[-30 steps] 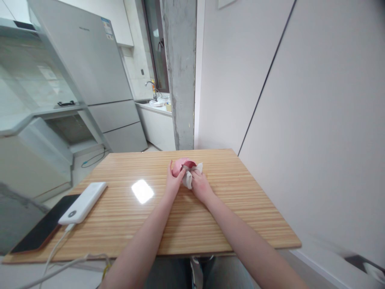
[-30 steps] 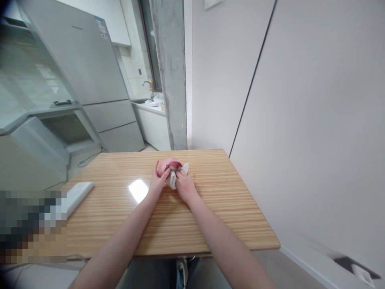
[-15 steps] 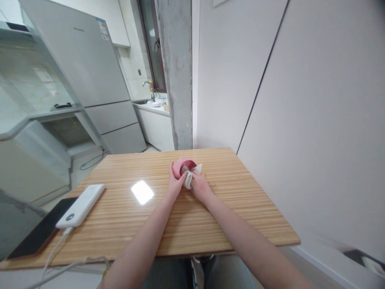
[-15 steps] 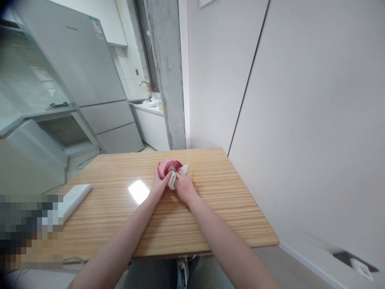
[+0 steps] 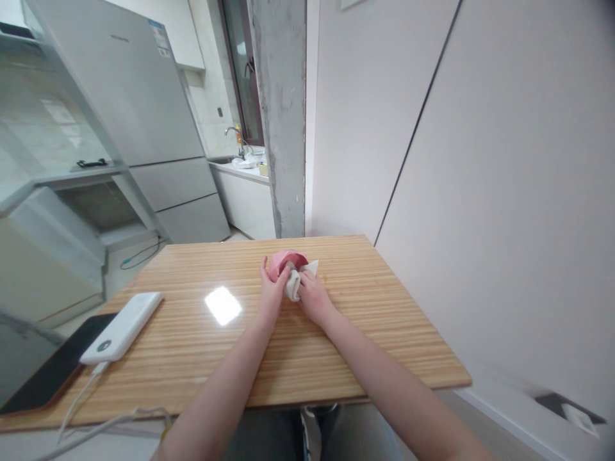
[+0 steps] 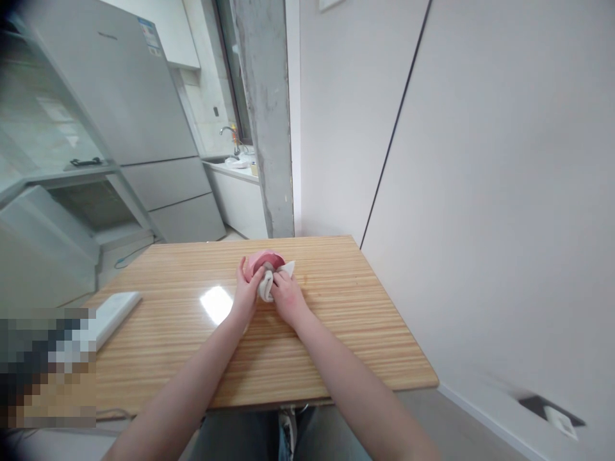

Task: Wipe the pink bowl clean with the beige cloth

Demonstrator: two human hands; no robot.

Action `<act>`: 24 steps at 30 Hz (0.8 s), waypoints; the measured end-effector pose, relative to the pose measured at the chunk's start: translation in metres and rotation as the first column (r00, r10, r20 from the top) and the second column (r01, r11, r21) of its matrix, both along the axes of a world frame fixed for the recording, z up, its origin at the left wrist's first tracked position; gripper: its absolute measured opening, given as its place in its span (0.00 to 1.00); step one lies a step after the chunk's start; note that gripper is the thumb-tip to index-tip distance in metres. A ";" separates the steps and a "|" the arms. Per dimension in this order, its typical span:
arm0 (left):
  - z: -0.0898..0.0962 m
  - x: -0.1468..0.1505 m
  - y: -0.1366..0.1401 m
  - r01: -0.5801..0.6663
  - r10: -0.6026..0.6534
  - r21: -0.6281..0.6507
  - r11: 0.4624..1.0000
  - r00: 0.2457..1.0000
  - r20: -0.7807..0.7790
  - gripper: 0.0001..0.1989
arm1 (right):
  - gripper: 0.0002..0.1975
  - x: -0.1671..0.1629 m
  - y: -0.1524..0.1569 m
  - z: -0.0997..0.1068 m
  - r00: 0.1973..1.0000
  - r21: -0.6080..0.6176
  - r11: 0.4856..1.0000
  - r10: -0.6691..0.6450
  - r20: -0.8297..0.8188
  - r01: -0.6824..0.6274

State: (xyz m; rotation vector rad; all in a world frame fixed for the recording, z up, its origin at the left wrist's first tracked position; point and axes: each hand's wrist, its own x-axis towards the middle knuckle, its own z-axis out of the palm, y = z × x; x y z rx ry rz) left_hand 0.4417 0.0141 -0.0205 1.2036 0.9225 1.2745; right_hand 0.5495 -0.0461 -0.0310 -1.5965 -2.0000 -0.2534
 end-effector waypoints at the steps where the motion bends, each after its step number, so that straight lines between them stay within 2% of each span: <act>1: -0.001 0.001 -0.001 0.002 -0.002 -0.024 1.000 1.000 0.022 0.45 | 0.11 0.000 0.000 -0.002 1.000 0.000 1.000 0.011 -0.019 -0.011; 3: 0.000 0.000 0.000 0.007 -0.005 -0.056 0.998 1.000 0.024 0.42 | 0.12 0.002 0.001 -0.002 0.998 -0.012 0.999 0.043 -0.034 -0.044; 7: 0.011 -0.013 0.009 -0.005 -0.001 -0.064 0.998 0.995 -0.096 0.33 | 0.10 0.005 -0.001 0.008 0.994 -0.064 0.993 0.099 0.050 -0.096; 10: 0.016 -0.014 0.007 0.007 -0.014 -0.057 0.998 0.992 -0.126 0.35 | 0.10 0.006 -0.001 0.010 0.996 -0.062 0.997 0.048 0.079 -0.043; 14: 0.004 0.001 -0.006 -0.035 0.034 -0.009 0.999 0.996 -0.082 0.44 | 0.11 0.005 0.001 0.000 0.999 -0.045 0.999 0.002 0.033 0.000; 18: -0.007 0.003 -0.002 -0.069 0.065 -0.050 0.996 0.995 -0.075 0.35 | 0.10 0.006 0.002 -0.002 0.998 -0.048 0.999 0.020 0.052 -0.018; 21: -0.003 -0.010 0.011 -0.040 0.047 0.045 0.998 0.986 -0.162 0.33 | 0.09 0.006 0.002 0.002 0.993 -0.044 0.999 0.035 0.110 -0.030; 24: 0.004 -0.016 0.014 0.048 -0.021 0.135 0.990 0.980 -0.198 0.38 | 0.10 0.004 0.002 0.000 0.993 -0.020 1.000 -0.016 0.117 0.018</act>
